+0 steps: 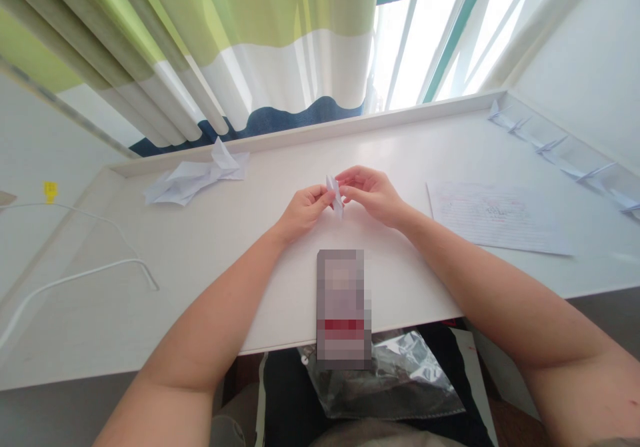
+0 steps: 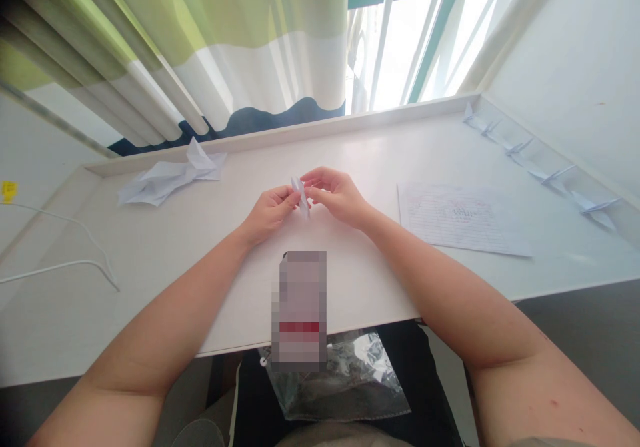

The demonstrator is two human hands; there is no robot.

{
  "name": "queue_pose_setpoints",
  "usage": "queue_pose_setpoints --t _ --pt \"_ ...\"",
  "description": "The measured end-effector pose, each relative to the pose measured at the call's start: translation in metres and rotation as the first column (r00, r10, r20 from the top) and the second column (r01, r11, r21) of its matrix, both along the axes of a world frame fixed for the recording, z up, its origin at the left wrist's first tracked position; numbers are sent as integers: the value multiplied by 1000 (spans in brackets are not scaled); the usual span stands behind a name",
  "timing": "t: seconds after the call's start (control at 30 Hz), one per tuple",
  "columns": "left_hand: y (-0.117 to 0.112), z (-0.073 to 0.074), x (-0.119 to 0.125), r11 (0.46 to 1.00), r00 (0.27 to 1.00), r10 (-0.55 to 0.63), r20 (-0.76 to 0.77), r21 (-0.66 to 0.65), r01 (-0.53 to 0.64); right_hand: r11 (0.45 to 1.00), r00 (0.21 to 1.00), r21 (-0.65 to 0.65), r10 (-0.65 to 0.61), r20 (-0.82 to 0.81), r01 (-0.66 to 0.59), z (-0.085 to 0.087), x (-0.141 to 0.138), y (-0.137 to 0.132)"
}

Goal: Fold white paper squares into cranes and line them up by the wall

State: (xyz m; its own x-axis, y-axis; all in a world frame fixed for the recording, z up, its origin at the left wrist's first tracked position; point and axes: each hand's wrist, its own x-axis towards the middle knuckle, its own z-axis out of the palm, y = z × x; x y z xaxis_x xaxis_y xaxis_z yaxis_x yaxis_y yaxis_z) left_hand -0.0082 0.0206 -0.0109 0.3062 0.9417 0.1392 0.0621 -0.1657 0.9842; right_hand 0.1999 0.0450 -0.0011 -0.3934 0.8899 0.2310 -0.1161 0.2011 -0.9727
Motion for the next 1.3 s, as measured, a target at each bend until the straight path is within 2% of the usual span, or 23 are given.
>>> queue_pose_setpoints --t 0.23,0.5,0.63,0.77,0.83,0.93,1.03,1.13,1.3 --pt "-1 2 0 1000 999 6 -39 -3 -6 996 998 -68 61 -8 -62 -3 1 1" --pt "-2 9 0 996 997 -83 1 -28 83 986 987 -56 158 -16 -159 0 1 -2" --pt "-4 6 3 996 994 -89 -57 -31 87 996 994 -47 86 74 -82 4 0 -5" --pt "-4 2 6 998 990 40 -138 57 -32 999 991 23 -50 125 48 3 -3 -5" --pt "-2 -1 7 995 989 87 -123 57 -80 996 990 47 -78 121 73 0 -4 -3" --pt "0 -10 8 995 994 93 -56 37 -91 993 986 52 -111 127 106 -1 -5 -2" --pt "2 -17 9 981 987 155 -37 125 -150 985 973 56 -171 156 164 0 -4 -2" --pt "1 -19 9 931 959 255 -121 300 -210 984 969 50 -177 170 171 2 -3 -3" --pt "-2 -12 7 856 926 314 -209 485 -181 989 975 2 -146 169 147 4 -3 -4"
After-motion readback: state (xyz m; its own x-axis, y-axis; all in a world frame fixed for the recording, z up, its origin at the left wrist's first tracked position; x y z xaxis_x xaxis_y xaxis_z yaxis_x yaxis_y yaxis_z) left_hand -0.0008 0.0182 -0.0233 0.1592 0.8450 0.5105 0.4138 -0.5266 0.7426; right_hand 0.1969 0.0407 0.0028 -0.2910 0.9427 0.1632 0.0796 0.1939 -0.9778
